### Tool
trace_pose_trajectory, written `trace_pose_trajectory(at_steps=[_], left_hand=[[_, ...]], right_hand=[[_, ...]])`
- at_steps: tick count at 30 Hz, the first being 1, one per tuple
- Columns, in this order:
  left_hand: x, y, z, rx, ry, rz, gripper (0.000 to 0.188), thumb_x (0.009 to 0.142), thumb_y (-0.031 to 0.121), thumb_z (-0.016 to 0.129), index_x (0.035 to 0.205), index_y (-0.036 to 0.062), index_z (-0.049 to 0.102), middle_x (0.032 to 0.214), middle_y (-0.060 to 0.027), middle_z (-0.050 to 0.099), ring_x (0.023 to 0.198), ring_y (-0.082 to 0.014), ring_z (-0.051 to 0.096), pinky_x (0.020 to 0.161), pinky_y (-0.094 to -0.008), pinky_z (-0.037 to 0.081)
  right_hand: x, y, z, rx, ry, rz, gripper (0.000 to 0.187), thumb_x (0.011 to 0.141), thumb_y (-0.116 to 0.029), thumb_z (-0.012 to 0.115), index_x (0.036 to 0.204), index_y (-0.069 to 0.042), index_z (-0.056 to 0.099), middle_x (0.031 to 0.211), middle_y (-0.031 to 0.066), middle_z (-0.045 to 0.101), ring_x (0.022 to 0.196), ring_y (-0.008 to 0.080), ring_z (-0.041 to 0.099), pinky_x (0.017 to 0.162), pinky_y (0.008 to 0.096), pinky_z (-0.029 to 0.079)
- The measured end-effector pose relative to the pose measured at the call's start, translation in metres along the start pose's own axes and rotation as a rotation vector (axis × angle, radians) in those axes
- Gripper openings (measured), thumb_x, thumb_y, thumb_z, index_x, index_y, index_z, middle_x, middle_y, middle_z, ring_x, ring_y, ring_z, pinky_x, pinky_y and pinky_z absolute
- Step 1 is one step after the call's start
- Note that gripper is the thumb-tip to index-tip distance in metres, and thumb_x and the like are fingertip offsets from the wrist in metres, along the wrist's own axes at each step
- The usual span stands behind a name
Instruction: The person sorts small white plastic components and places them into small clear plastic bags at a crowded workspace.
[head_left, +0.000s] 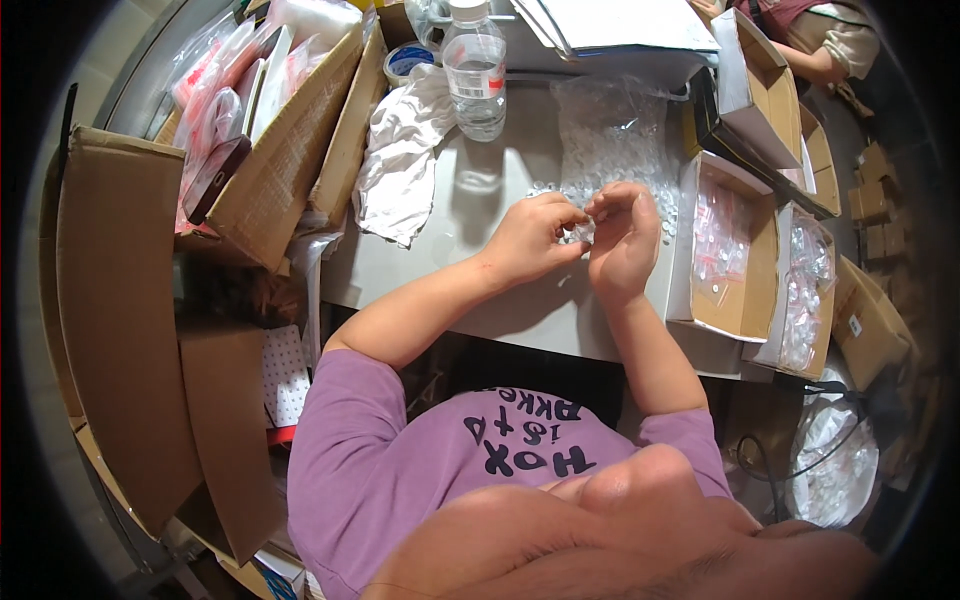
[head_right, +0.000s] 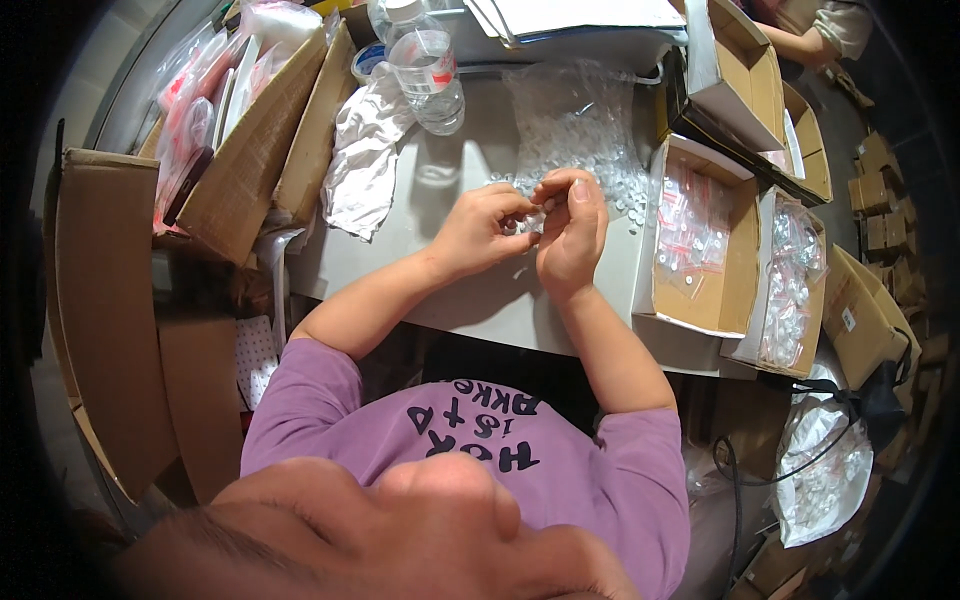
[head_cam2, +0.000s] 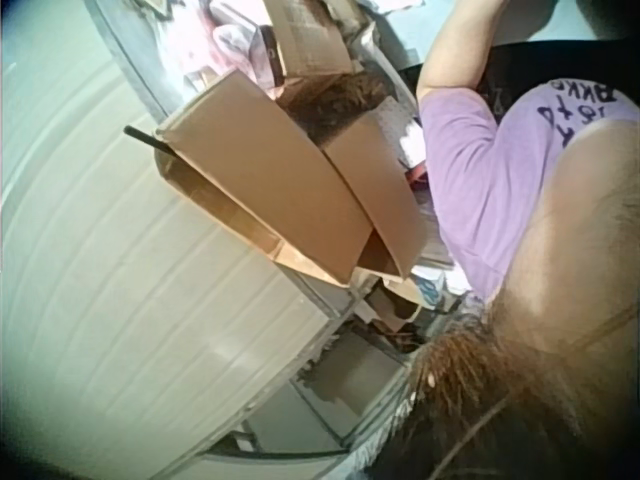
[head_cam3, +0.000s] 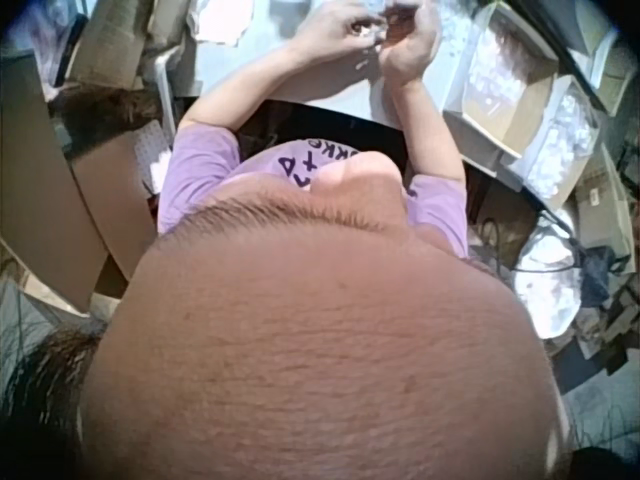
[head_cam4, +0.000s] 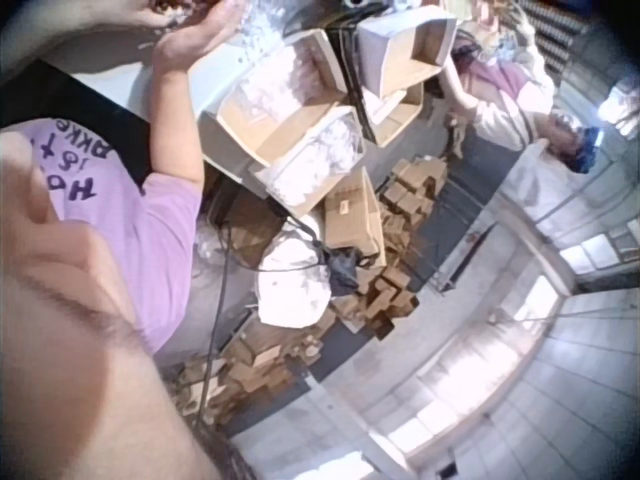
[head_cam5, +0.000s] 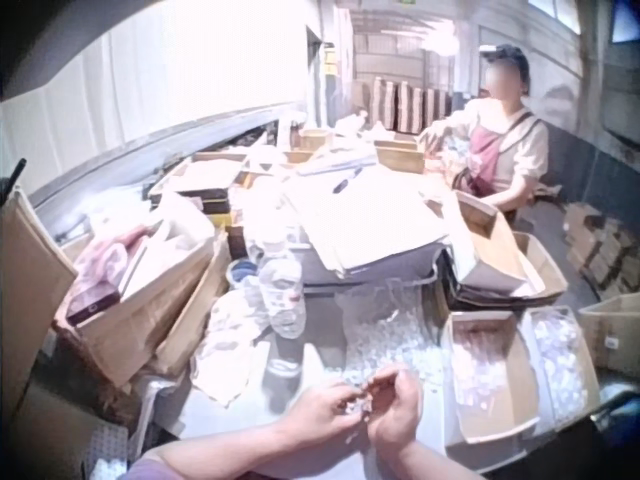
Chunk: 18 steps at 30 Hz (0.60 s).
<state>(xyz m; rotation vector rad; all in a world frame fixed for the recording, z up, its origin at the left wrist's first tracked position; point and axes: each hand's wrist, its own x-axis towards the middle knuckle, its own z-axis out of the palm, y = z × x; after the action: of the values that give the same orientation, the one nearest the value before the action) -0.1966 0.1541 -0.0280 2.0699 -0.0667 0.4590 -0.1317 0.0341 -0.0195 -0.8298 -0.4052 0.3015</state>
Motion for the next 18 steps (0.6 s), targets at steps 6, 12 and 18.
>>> trace_pose_trajectory(at_steps=[6,12,18], left_hand=[[-0.002,0.001,-0.001,-0.008,0.028,0.01,0.027,0.069,0.011,0.073,0.093,-0.0003,0.066,0.078,-0.011,0.059,0.065,-0.0195,0.059,0.058,-0.0289,0.048],[-0.002,-0.002,-0.006,0.022,-0.028,-0.047,0.029,0.069,0.013,0.076,0.091,-0.0012,0.065,0.077,-0.0108,0.058,0.064,-0.0192,0.058,0.058,-0.0285,0.049],[0.002,-0.001,-0.012,-0.102,0.024,-0.072,0.027,0.071,0.013,0.075,0.091,-0.0022,0.065,0.08,-0.0086,0.059,0.067,-0.0153,0.059,0.059,-0.0263,0.05]], right_hand=[[-0.004,0.0,0.0,-0.024,-0.103,-0.013,0.031,0.094,-0.028,0.04,0.093,0.001,0.053,0.09,0.0095,0.053,0.083,0.0159,0.051,0.078,0.0288,0.042],[-0.006,-0.004,-0.004,-0.044,-0.2,-0.017,0.034,0.094,-0.029,0.04,0.093,0.002,0.053,0.093,0.0117,0.053,0.086,0.0178,0.052,0.081,0.0301,0.043],[0.0,-0.011,0.001,-0.057,-0.252,-0.032,0.036,0.093,-0.028,0.042,0.098,0.005,0.055,0.1,0.0143,0.054,0.095,0.0202,0.053,0.09,0.0316,0.04]])
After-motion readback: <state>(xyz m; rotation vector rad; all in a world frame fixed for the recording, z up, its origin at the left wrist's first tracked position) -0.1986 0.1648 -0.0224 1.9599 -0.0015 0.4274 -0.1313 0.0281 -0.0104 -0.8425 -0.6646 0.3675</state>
